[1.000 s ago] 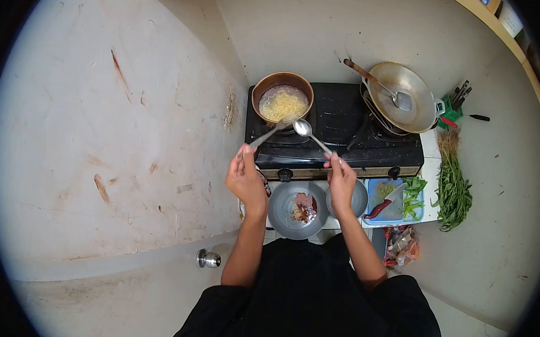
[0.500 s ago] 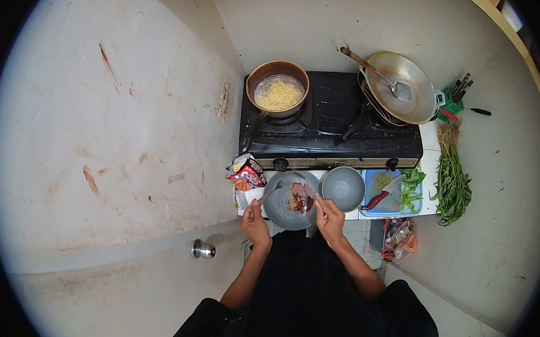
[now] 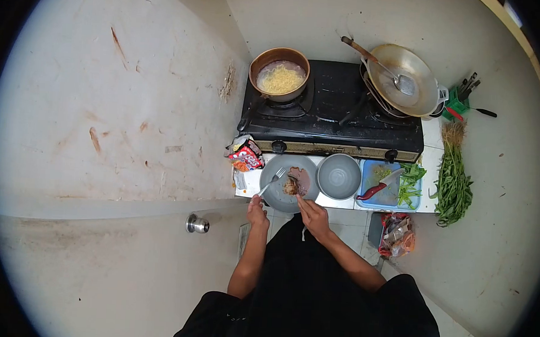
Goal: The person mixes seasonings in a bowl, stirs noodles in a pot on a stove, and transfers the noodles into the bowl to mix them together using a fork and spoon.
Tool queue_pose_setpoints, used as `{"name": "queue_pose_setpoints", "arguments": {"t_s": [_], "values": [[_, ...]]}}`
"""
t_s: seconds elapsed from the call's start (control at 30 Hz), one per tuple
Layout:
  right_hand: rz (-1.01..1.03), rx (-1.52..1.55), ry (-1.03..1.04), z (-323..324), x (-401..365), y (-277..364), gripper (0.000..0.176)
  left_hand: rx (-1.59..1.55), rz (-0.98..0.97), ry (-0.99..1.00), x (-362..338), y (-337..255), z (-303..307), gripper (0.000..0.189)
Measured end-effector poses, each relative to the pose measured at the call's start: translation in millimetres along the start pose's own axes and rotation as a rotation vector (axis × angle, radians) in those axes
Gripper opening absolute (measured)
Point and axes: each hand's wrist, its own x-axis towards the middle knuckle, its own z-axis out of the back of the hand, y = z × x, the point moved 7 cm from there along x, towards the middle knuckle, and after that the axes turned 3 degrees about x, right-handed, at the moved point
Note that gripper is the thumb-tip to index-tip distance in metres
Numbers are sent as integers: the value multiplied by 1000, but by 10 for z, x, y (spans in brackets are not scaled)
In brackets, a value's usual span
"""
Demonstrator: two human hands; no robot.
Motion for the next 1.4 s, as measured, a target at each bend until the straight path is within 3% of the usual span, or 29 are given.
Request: {"name": "queue_pose_setpoints", "arguments": {"t_s": [0.43,0.5,0.53,0.6,0.63,0.7,1.0,1.2,1.4], "values": [[83,-139,-5,-344,-85,-14,49,65,219,92,-48,24,71,41],[91,-181,-16,-381,-81,-9,50,317,271,-199,-221,-107,260,43],[97,-220,-22,-413,-73,6,52,319,268,-196,-161,-58,322,43],[121,-231,-39,-453,-53,48,52,361,-243,149,-106,-218,181,37],[148,-236,-51,-473,-56,90,53,361,-241,148,-289,-332,112,37],[164,-247,-33,-538,-72,140,53,639,-97,502,-919,-569,-379,33],[184,-352,23,-700,-80,167,53,457,252,606,-589,-216,-438,22],[202,-330,57,-823,-123,66,58,392,357,617,-275,-8,-367,19],[182,-299,113,-963,-137,-35,61,507,235,632,-186,-129,-358,17]]}}
